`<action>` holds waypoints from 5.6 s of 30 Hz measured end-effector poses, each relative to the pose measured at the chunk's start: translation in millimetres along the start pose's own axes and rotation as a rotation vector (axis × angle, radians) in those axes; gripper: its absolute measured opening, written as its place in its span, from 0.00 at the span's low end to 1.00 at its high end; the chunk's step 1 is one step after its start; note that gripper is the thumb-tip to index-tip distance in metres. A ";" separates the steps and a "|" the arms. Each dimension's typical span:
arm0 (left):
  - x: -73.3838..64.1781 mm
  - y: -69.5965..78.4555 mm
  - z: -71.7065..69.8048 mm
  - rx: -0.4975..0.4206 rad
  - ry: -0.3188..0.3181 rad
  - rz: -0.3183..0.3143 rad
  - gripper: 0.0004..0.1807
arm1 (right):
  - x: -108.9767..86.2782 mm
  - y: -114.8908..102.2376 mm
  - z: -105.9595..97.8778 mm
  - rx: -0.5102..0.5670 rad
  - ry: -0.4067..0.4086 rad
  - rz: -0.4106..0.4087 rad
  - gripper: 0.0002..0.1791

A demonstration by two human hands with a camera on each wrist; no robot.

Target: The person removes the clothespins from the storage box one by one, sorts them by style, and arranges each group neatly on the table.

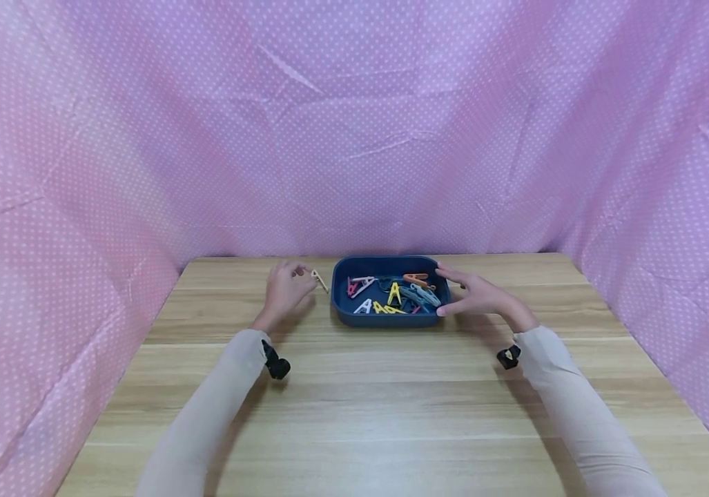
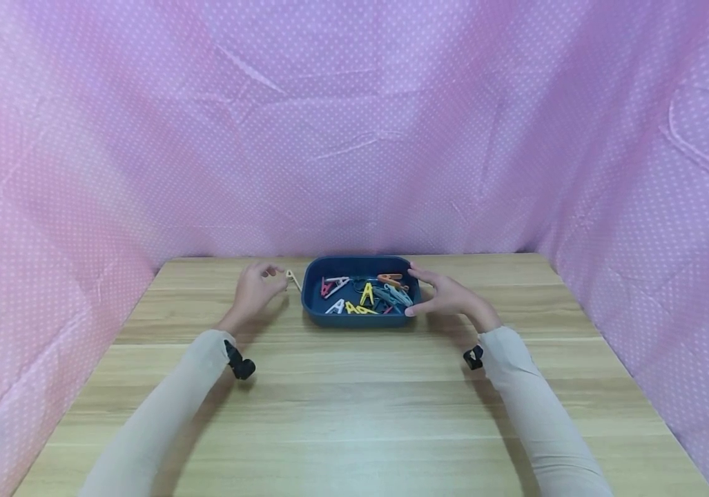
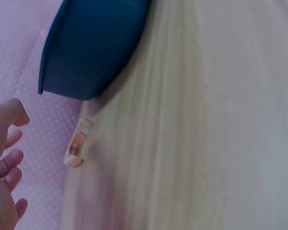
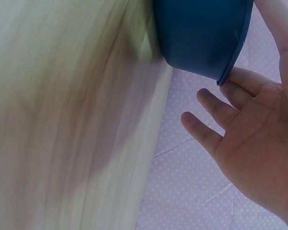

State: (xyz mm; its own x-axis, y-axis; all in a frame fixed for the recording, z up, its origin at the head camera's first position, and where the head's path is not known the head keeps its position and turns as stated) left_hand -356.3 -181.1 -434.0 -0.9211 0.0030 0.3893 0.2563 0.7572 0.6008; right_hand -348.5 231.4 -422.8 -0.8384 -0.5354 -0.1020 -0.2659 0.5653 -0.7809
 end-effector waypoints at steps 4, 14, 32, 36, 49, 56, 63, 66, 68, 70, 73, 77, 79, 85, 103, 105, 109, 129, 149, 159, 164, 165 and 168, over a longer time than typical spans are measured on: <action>4.2 11.2 -0.3 -0.038 -0.012 0.067 0.15 | 0.3 1.6 -0.1 -0.008 0.000 0.001 0.58; 18.0 44.5 5.3 0.043 -0.107 0.180 0.14 | -1.0 0.4 0.6 -0.010 0.000 0.013 0.58; 30.2 78.4 34.6 0.340 -0.252 0.459 0.16 | -1.9 -0.8 0.1 -0.011 0.004 0.018 0.57; 31.9 79.4 42.1 0.365 -0.302 0.471 0.16 | -1.4 -0.1 0.3 -0.006 0.004 0.020 0.57; 33.9 69.2 62.8 0.413 -0.397 0.433 0.16 | 0.8 -1.2 3.9 -0.011 -0.017 0.017 0.58; 34.5 65.8 66.9 0.386 -0.350 0.386 0.15 | -0.3 -4.5 1.2 -0.039 -0.017 0.011 0.57; 39.3 64.7 68.5 0.389 -0.306 0.343 0.15 | 6.2 -2.5 -6.8 -0.050 -0.014 0.003 0.58; 39.9 65.7 67.9 0.412 -0.298 0.336 0.14 | 10.1 -3.1 -10.2 -0.041 -0.022 0.000 0.58; 39.5 67.0 68.1 0.421 -0.299 0.335 0.14 | 11.4 -3.1 -11.5 -0.026 -0.029 0.007 0.59; 38.7 68.6 68.5 0.421 -0.303 0.337 0.14 | 11.8 -2.5 -11.9 -0.011 -0.034 0.013 0.60; 37.3 70.7 69.0 0.418 -0.308 0.342 0.14 | 12.3 0.1 -11.5 0.001 -0.035 0.017 0.61; 36.9 70.4 68.8 0.418 -0.307 0.332 0.14 | 12.7 1.2 -10.3 -0.006 -0.033 0.014 0.62; 37.2 69.6 69.0 0.414 -0.306 0.328 0.15 | 12.2 -0.2 -10.3 -0.008 -0.030 0.017 0.62; 38.2 68.3 68.7 0.428 -0.314 0.338 0.15 | 12.0 -4.1 -9.9 -0.032 -0.039 0.043 0.60; 37.1 76.9 70.5 0.625 -0.345 0.375 0.04 | 11.6 -1.9 -10.0 -0.043 -0.059 0.062 0.61; 36.6 76.8 70.1 0.634 -0.347 0.374 0.05 | 11.8 -2.0 -9.6 -0.045 -0.057 0.065 0.61; 36.2 77.0 69.2 0.641 -0.346 0.367 0.07 | 12.1 -3.3 -9.4 -0.037 -0.054 0.065 0.61; 37.1 65.9 65.2 0.371 -0.221 0.277 0.05 | 12.6 -2.6 -9.7 -0.038 -0.046 0.058 0.61; 34.1 58.2 56.1 0.120 -0.069 0.170 0.05 | 13.4 -8.3 -9.7 -0.049 -0.047 0.014 0.60; 26.7 38.1 36.7 0.026 0.095 0.120 0.05 | 11.3 -9.4 -11.3 -0.048 -0.058 0.022 0.62; 21.5 20.5 20.6 -0.022 0.181 0.104 0.05 | 10.2 -3.7 -12.9 -0.032 -0.058 0.030 0.63; 20.5 16.5 17.5 -0.026 0.189 0.096 0.06 | 10.4 -2.9 -13.1 -0.027 -0.058 0.028 0.63; 17.2 3.9 10.0 -0.033 0.188 0.041 0.06 | 12.5 0.4 -13.2 -0.005 -0.058 0.024 0.63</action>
State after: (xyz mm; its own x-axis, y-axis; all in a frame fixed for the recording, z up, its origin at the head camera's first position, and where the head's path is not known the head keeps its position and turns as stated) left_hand -374.0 -171.5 -431.9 -0.8393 -0.0911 0.5360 0.3052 0.7370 0.6030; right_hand -365.3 233.2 -416.2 -0.8154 -0.5573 -0.1565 -0.2488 0.5816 -0.7745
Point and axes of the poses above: each hand's wrist, its own x-axis towards the middle knuckle, its own z-axis out of the palm, y = z × x, the point moved 4 cm from there along x, towards the middle knuckle, and after that the axes turned 8 degrees about x, right-handed, at the moved point
